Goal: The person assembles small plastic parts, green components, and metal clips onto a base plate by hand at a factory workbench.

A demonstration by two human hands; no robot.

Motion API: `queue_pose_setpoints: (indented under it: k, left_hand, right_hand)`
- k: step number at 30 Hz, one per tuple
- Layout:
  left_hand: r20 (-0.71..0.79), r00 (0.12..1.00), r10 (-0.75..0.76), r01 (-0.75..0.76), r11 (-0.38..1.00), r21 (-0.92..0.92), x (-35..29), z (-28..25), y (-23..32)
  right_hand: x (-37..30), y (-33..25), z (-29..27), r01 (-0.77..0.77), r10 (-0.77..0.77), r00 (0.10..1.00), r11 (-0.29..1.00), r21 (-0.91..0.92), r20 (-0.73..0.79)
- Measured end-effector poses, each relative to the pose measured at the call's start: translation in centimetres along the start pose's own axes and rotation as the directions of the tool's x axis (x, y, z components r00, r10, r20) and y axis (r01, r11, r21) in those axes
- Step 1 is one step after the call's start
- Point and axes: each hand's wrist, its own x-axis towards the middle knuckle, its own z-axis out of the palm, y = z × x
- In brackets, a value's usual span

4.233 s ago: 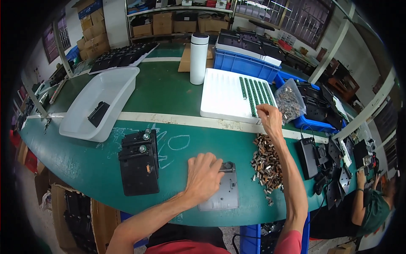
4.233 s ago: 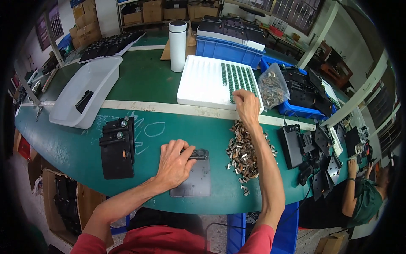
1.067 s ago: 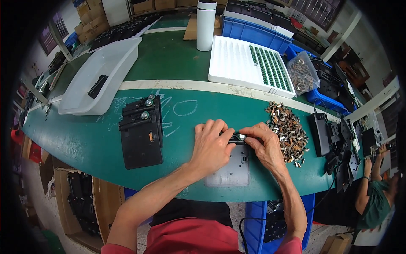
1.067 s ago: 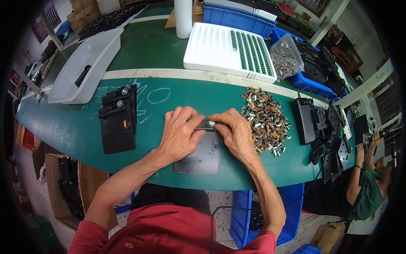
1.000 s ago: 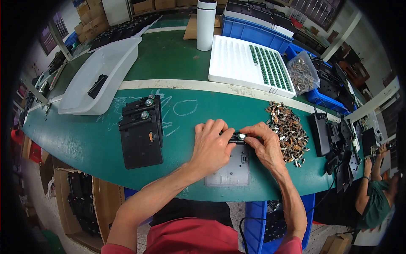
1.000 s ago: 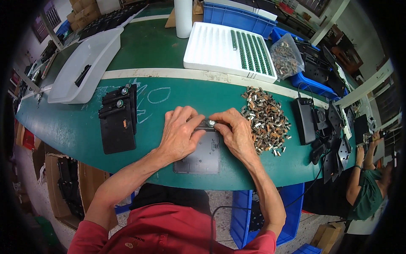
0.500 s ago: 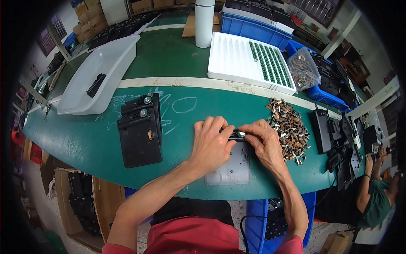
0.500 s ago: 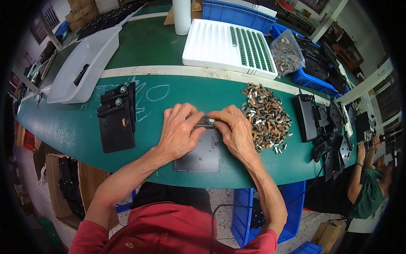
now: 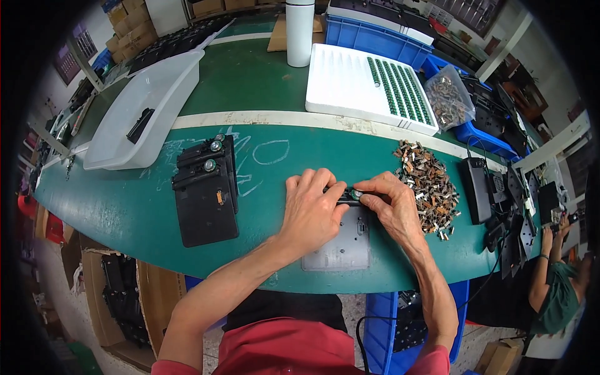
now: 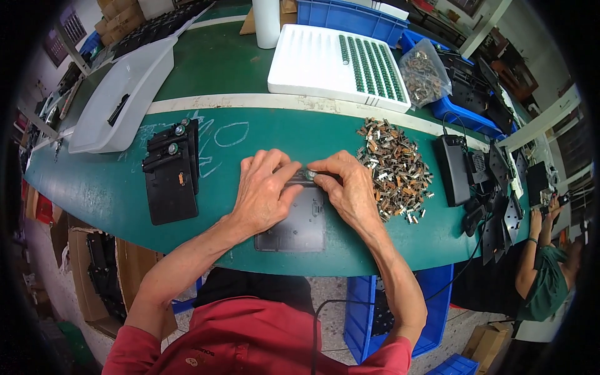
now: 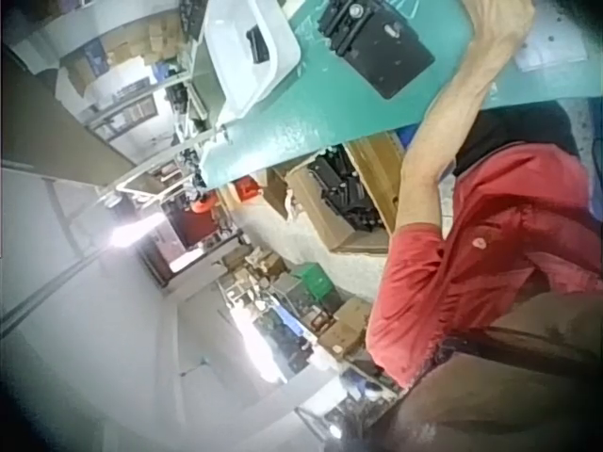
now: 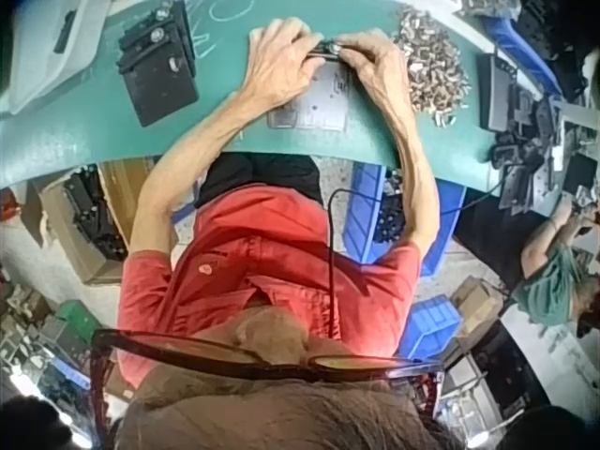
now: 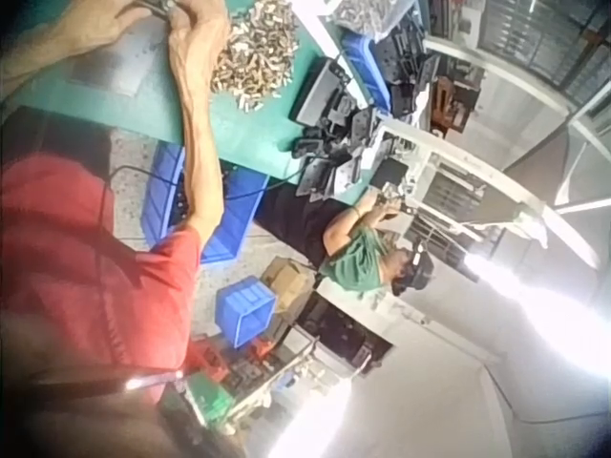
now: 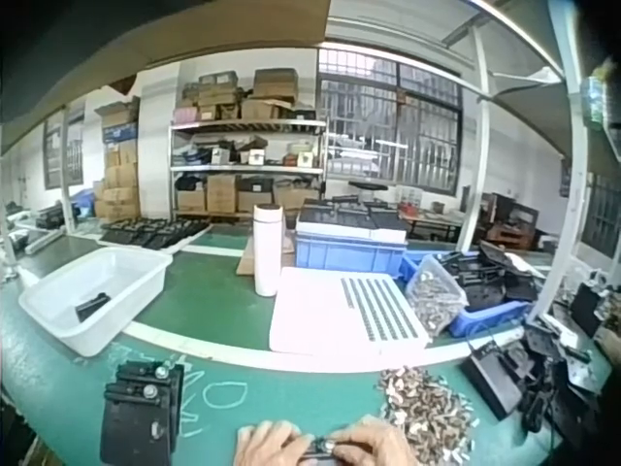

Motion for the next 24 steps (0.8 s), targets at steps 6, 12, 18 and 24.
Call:
queue_pose_setpoints:
  k: [6,12,18,24]
  left_hand:
    - [-0.012,1.000,0.004,-0.004,1.000,0.000,-0.1,0.1,-0.2]
    - [-0.014,1.000,0.012,-0.012,1.000,-0.006,0.1,0.1,0.0]
    - [-0.006,1.000,0.006,-0.006,1.000,-0.009,0.1,0.1,0.0]
    - [-0.007,1.000,-0.004,0.003,1.000,-0.010,-0.1,0.0,0.0]
  right_hand:
    - [-0.2,-0.4,0.6,0.089,-0.096,0.995,0.975,-0.206,-0.021]
    - [-1.0,-0.6,1.0,0.042,-0.054,0.995,0.990,-0.136,-0.085]
    - [-0.8,-0.7,0.5,0.097,-0.117,0.992,0.953,-0.286,-0.053]
    - [0.7,0.5,-2.9,0.085,-0.159,0.969,0.934,-0.346,-0.191]
